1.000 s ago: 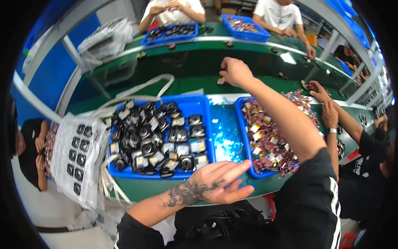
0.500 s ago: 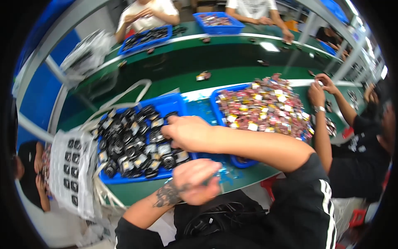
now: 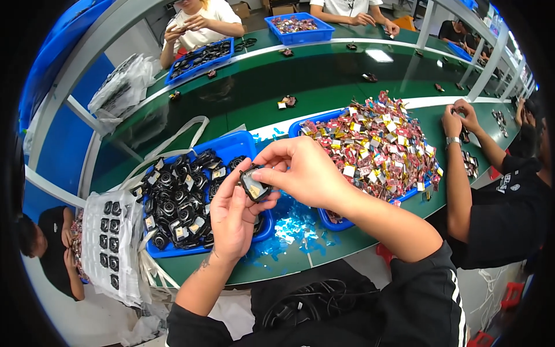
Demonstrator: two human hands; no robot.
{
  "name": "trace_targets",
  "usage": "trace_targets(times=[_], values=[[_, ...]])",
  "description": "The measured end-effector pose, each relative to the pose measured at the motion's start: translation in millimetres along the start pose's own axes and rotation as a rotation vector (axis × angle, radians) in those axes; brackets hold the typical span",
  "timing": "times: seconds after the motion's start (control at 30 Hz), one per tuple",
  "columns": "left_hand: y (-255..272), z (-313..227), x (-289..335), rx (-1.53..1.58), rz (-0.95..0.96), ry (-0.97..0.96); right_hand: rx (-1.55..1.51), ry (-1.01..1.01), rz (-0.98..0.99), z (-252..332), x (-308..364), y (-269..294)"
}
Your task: Manually assemble small electronic parts and components on a factory production line.
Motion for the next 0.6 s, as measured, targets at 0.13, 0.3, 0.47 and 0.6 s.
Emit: trace_targets(times=[0.13, 0.3, 0.47, 0.6], values=[[-5.8, 1.8, -1.0, 0.146, -0.028, 0.062, 0.389, 0.182, -0.128, -0.4, 10.6, 2.3], [-0.2, 9.1, -0.9, 0.107, -0.044, 0.074, 0.548, 0.392, -0.271, -10.1, 14.0, 7.6], [-8.9, 8.6, -1.7, 0.087, -0.075, 0.16, 0.638, 0.569, -0.372, -24.0, 11.6, 1.7], [-3.3, 0.1, 1.4, 0.084, -0.069, 0.147, 0.72, 0.678, -0.412, -26.4, 9.1, -6.0]])
Point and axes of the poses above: each hand's wrist, its own x-axis away from the middle knuckle, its own y-axis out of the back of the hand, z = x × y, the point moved 1 cm from there along -x, towards the middle knuckle, and after that the axes turned 5 degrees about -y, right-handed, at the moved point
